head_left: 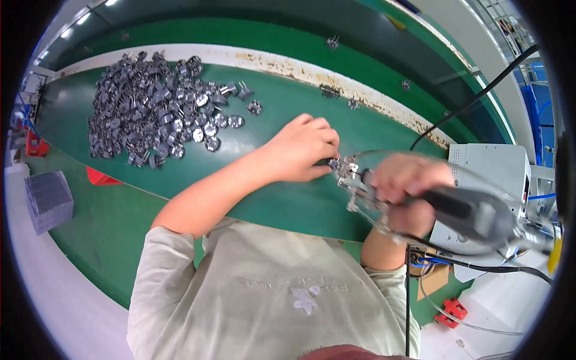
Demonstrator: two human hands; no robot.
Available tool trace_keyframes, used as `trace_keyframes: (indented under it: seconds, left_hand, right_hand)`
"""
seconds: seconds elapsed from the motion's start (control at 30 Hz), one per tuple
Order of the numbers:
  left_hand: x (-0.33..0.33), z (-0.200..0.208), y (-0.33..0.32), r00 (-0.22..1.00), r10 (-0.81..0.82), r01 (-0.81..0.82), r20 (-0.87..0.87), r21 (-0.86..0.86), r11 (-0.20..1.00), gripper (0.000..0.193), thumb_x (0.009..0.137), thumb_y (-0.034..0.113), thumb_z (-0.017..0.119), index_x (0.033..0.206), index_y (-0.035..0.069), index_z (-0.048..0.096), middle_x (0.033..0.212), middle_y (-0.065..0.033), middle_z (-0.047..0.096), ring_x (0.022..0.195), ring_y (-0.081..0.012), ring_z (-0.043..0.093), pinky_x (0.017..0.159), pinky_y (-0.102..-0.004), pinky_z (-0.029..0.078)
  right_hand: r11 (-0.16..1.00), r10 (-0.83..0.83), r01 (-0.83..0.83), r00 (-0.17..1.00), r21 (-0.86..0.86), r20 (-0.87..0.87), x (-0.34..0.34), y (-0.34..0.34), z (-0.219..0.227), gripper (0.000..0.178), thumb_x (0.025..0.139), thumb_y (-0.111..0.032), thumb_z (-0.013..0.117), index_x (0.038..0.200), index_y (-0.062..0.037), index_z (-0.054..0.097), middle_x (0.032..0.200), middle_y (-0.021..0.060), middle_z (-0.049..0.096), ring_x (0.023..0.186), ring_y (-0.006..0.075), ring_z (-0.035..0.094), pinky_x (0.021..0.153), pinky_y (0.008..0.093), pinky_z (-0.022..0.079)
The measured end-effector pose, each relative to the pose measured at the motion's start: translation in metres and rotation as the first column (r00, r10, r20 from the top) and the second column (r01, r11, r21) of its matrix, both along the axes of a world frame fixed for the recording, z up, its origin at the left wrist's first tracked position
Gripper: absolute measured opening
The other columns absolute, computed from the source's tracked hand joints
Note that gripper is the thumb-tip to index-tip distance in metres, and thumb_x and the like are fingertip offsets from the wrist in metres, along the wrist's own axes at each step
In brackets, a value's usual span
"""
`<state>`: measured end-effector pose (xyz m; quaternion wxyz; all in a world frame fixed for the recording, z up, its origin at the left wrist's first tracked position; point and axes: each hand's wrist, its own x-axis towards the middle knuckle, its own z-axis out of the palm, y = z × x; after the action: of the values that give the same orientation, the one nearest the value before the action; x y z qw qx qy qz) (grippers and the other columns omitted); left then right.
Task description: The person fastens small metal components and screws together to assemble units on a production line, using a pneumatic screwdriver.
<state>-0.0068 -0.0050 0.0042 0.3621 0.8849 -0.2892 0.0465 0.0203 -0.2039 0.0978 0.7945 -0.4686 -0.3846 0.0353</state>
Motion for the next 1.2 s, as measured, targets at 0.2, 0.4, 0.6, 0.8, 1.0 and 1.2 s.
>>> trace_keyframes:
  seconds: [0.2,0.4,0.6,0.8,1.0,1.2]
  left_hand:
    - [0.056,0.034,0.035,0.925,0.328,-0.353,0.190,0.118,0.928,0.024,0.078,0.026,0.072,0.098,0.012,0.074,0.098,-0.0079,0.068,0.101,-0.0296,0.062,0.085,-0.0441,0.049]
    - [0.151,-0.012,0.110,0.732,0.651,-0.678,0.201,0.313,0.666,0.042,0.078,0.034,0.074,0.114,0.012,0.072,0.116,-0.0095,0.066,0.111,-0.0302,0.061,0.095,-0.0438,0.050]
    - [0.178,-0.015,0.094,0.815,0.507,-0.576,0.279,0.307,0.757,0.043,0.084,0.031,0.071,0.123,0.012,0.068,0.122,-0.0106,0.065,0.118,-0.0303,0.059,0.100,-0.0435,0.048]
    - [0.130,0.015,0.053,0.876,0.357,-0.429,0.325,0.187,0.884,0.028,0.079,0.034,0.075,0.092,0.010,0.071,0.103,-0.0081,0.066,0.101,-0.0299,0.061,0.088,-0.0431,0.046]
    - [0.006,0.018,-0.018,0.994,0.085,-0.094,0.072,0.136,0.986,0.026,0.072,0.026,0.080,0.091,0.009,0.072,0.100,-0.0016,0.063,0.103,-0.0233,0.058,0.096,-0.0402,0.043]
    - [0.007,0.005,-0.012,0.992,0.104,-0.108,0.066,0.065,0.992,0.026,0.071,0.024,0.081,0.092,0.010,0.073,0.100,-0.0005,0.063,0.102,-0.0224,0.058,0.094,-0.0394,0.043]
  right_hand:
    - [0.982,-0.180,0.165,0.966,0.091,0.184,0.000,-0.028,0.024,0.041,0.091,-0.044,0.072,0.092,-0.0097,0.048,0.065,0.0017,0.056,0.052,0.0179,0.057,0.051,0.0345,0.051]
    - [0.990,-0.125,0.125,0.992,0.059,0.004,0.012,-0.014,-0.002,0.040,0.080,-0.029,0.085,0.090,-0.0028,0.056,0.067,0.0084,0.060,0.055,0.0218,0.058,0.057,0.0383,0.052]
    - [0.990,-0.118,0.117,0.993,0.079,0.010,0.010,-0.018,-0.004,0.039,0.080,-0.025,0.085,0.090,-0.0022,0.055,0.068,0.0084,0.060,0.056,0.0212,0.058,0.057,0.0377,0.053]
    - [0.981,-0.185,0.186,0.983,0.050,-0.015,0.010,-0.025,-0.001,0.042,0.081,-0.030,0.084,0.089,-0.0030,0.053,0.066,0.0081,0.058,0.055,0.0217,0.057,0.057,0.0382,0.052]
    - [0.997,-0.045,0.053,0.986,-0.049,0.159,0.019,-0.034,0.009,0.043,0.094,-0.047,0.066,0.093,-0.0079,0.047,0.069,0.0051,0.056,0.055,0.0192,0.054,0.057,0.0369,0.049]
    - [0.989,-0.068,0.084,0.989,-0.120,0.132,0.015,-0.023,0.000,0.027,0.094,-0.030,0.063,0.091,-0.0087,0.046,0.065,0.0048,0.054,0.052,0.0188,0.054,0.055,0.0380,0.050]
